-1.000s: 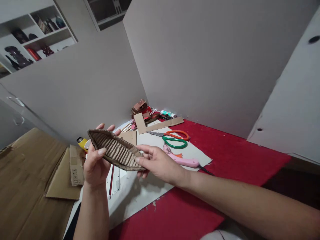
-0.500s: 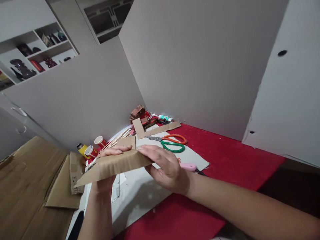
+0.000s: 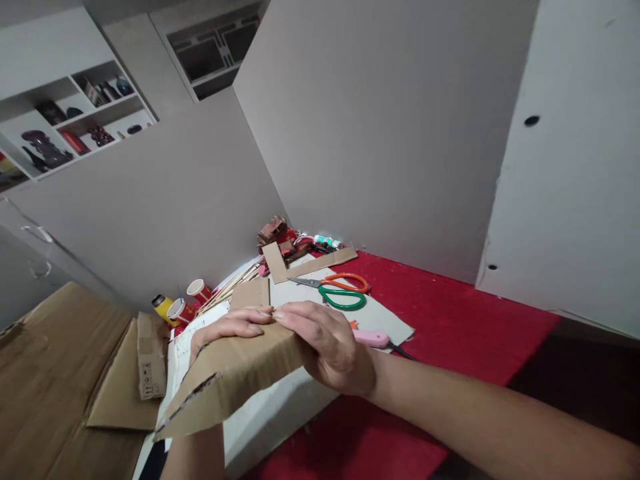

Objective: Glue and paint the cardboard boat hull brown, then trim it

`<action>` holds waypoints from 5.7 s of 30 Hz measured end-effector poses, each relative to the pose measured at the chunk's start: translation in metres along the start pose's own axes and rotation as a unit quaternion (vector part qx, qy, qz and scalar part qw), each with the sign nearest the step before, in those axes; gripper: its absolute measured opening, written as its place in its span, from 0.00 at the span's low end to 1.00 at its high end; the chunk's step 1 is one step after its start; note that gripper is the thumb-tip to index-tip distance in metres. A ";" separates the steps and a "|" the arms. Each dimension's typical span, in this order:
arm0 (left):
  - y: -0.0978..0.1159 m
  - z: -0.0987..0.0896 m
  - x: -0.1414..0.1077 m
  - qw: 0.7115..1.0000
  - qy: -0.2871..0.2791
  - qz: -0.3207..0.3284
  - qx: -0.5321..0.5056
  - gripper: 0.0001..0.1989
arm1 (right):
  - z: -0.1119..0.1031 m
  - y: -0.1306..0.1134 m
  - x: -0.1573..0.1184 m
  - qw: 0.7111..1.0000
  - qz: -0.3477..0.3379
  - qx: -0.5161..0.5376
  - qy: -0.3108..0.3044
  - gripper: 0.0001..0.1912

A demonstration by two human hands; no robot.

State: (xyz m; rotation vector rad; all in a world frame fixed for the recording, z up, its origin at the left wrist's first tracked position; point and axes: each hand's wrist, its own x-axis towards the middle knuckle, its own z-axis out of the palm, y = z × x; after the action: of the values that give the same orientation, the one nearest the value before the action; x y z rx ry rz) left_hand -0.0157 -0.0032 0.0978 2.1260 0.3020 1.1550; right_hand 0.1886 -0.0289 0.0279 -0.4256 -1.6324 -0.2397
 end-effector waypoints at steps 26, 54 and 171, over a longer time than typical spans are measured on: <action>-0.052 0.035 0.006 0.914 0.279 -0.289 -0.049 0.18 | 0.010 0.024 0.011 0.857 0.442 0.108 -0.244 0.12; -0.020 0.082 -0.120 0.834 -0.184 -0.124 0.505 0.17 | -0.012 -0.003 -0.028 0.798 0.083 0.015 -0.597 0.04; -0.052 0.063 -0.106 0.841 -0.239 -0.060 0.482 0.18 | 0.019 0.044 -0.035 0.748 0.215 0.016 -0.627 0.09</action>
State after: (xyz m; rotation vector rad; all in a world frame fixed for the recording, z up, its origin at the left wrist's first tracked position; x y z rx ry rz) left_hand -0.0199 -0.0466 -0.0287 3.0968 0.9057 0.3296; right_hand 0.1918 0.0138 -0.0127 -1.0607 -2.7561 0.5786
